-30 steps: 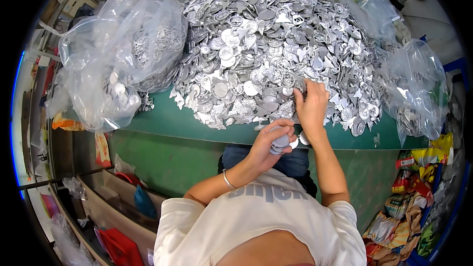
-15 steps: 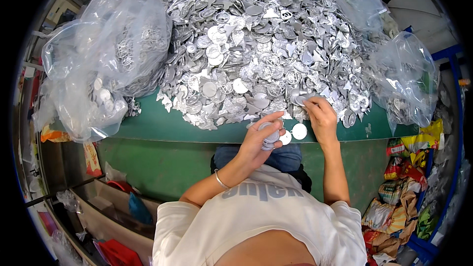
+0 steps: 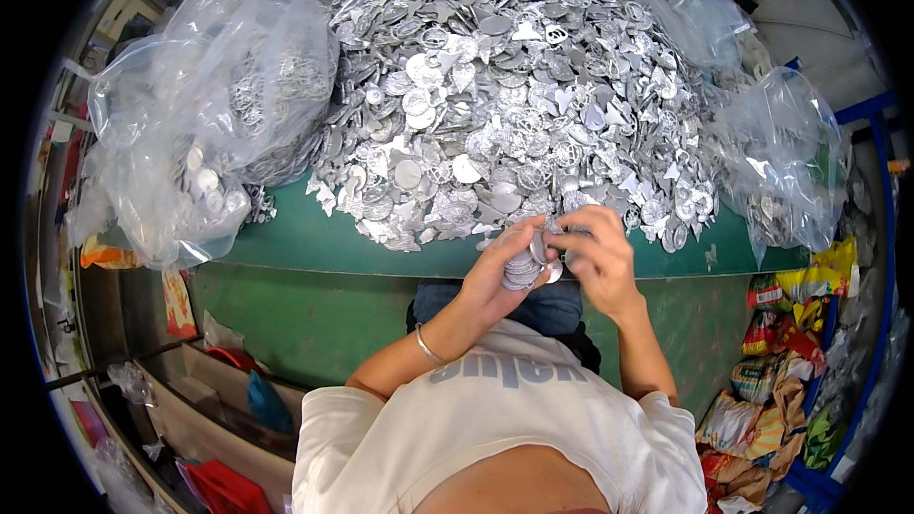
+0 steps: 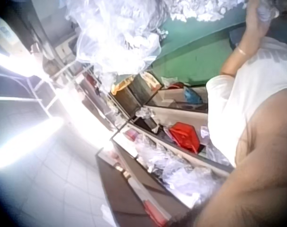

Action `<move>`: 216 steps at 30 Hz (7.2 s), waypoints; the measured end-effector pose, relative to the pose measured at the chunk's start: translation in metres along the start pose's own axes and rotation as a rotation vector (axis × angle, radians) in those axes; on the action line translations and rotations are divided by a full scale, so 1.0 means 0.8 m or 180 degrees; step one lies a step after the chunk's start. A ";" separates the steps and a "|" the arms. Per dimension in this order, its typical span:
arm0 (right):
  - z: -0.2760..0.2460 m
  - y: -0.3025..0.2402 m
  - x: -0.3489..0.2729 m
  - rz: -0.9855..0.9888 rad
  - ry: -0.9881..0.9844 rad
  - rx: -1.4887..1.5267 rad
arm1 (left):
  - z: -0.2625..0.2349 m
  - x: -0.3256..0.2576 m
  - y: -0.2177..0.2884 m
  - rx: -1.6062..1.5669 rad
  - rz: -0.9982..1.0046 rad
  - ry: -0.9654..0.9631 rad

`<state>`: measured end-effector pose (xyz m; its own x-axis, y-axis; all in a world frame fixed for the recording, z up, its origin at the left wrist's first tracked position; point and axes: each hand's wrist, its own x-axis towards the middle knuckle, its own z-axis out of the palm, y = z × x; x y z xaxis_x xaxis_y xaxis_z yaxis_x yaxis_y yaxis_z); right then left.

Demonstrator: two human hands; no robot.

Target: The person sorts small circular metal pieces from a large pile, picking them up individually or in small groups and placing them into clear plastic bags or containers on a table.

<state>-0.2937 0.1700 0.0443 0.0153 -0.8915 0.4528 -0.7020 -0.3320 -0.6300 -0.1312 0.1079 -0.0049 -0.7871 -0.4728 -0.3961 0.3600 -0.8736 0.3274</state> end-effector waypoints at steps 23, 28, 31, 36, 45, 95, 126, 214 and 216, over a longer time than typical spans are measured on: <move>0.063 0.064 0.085 -0.1061 -0.0433 -0.1188 | -0.022 -0.024 0.018 -0.1194 -0.0112 -0.0606; 0.057 0.044 0.083 -0.0569 0.0029 -0.1005 | -0.030 -0.022 0.025 -0.0744 0.0084 -0.0487; 0.078 0.013 0.132 -0.0545 -0.0026 -0.1018 | -0.025 -0.027 0.028 -0.0739 0.0060 -0.0265; 0.114 0.031 0.152 -0.0469 -0.0292 -0.1454 | -0.029 -0.031 0.033 -0.0733 0.0095 -0.0211; 0.113 0.034 0.116 -0.0472 -0.0311 -0.0950 | -0.042 -0.037 0.042 -0.0860 0.0326 -0.0151; 0.213 -0.041 0.156 -0.1164 -0.1653 -0.1195 | -0.096 -0.115 0.094 -0.0795 0.1302 0.0454; 0.222 -0.026 0.218 -0.0840 -0.1081 -0.0907 | -0.119 -0.092 0.122 -0.1313 0.1829 0.0273; 0.252 0.032 0.322 -0.0442 -0.0702 -0.1563 | -0.094 -0.072 0.135 -0.1265 0.1765 -0.0209; 0.255 0.036 0.326 -0.0562 -0.0724 -0.1749 | -0.094 -0.072 0.134 -0.1249 0.1771 -0.0257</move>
<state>-0.1647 -0.1347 0.0155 0.2735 -0.9010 0.3366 -0.9381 -0.3271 -0.1135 -0.0099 0.0329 -0.0118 -0.4617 -0.8667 -0.1887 0.8645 -0.4873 0.1228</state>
